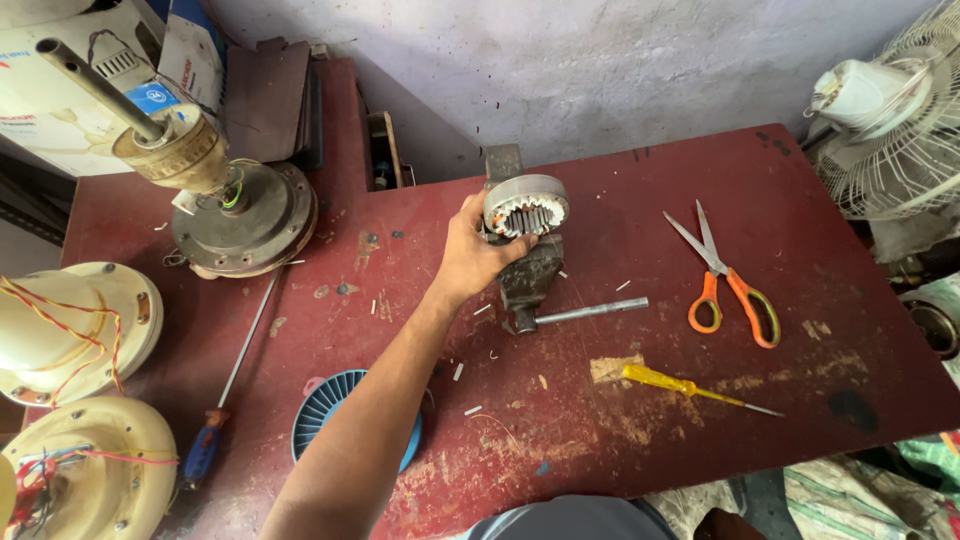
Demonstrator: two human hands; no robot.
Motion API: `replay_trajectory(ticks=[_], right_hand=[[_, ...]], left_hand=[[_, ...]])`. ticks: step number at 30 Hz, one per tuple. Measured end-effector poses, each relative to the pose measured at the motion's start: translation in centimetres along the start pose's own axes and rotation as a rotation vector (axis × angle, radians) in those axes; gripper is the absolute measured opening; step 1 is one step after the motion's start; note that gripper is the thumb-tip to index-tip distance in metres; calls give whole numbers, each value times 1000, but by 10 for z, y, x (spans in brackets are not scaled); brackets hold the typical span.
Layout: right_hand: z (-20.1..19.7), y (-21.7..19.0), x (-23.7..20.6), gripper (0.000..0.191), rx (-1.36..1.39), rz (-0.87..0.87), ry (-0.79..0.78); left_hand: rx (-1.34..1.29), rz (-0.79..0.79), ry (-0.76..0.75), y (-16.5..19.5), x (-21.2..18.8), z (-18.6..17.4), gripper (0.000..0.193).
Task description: The person winds copper wire around the slots of a motor armature held in a bench vise. They use a screwdriver to adjust the wire placement and occasionally rotate the armature to continue winding.
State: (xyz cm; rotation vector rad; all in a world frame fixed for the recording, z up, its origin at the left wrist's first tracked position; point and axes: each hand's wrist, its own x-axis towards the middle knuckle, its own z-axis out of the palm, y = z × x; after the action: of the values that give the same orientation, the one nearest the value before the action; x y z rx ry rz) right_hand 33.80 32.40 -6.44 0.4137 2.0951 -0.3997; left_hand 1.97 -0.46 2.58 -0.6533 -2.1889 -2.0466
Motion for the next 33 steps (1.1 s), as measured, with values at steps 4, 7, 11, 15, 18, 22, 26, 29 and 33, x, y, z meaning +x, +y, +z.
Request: replay_trajectory(ticks=[4, 7, 11, 15, 18, 22, 26, 29, 33], right_hand=[[-18, 8, -6, 28, 2, -14, -102], [-33, 23, -12, 30, -2, -29, -231], [-94, 60, -31, 33, -23, -4, -207], [-167, 52, -58, 54, 261, -123, 871], [-178, -11, -65, 39, 606, -548, 1299], [-186, -135, -47, 23, 707, -785, 1235], [-186, -233, -24, 21, 699, -926, 1109], [-181, -257, -21, 21, 578, -1000, 1182], [-178, -268, -18, 11, 410, -877, 1357]], left_hand=[[-3, 3, 1, -2, 1, 0, 62], [-21, 14, 5, -6, 2, 1, 63], [-37, 32, 5, -13, 3, 3, 62], [-56, 46, -5, -17, 1, 3, 60], [-57, 48, -12, -18, 3, 5, 60], [-80, 43, -8, -18, 3, 4, 62], [8, 40, -6, -14, 3, 1, 62], [-44, 14, -23, -11, 2, 0, 60], [35, 40, 0, -10, 4, 0, 63]])
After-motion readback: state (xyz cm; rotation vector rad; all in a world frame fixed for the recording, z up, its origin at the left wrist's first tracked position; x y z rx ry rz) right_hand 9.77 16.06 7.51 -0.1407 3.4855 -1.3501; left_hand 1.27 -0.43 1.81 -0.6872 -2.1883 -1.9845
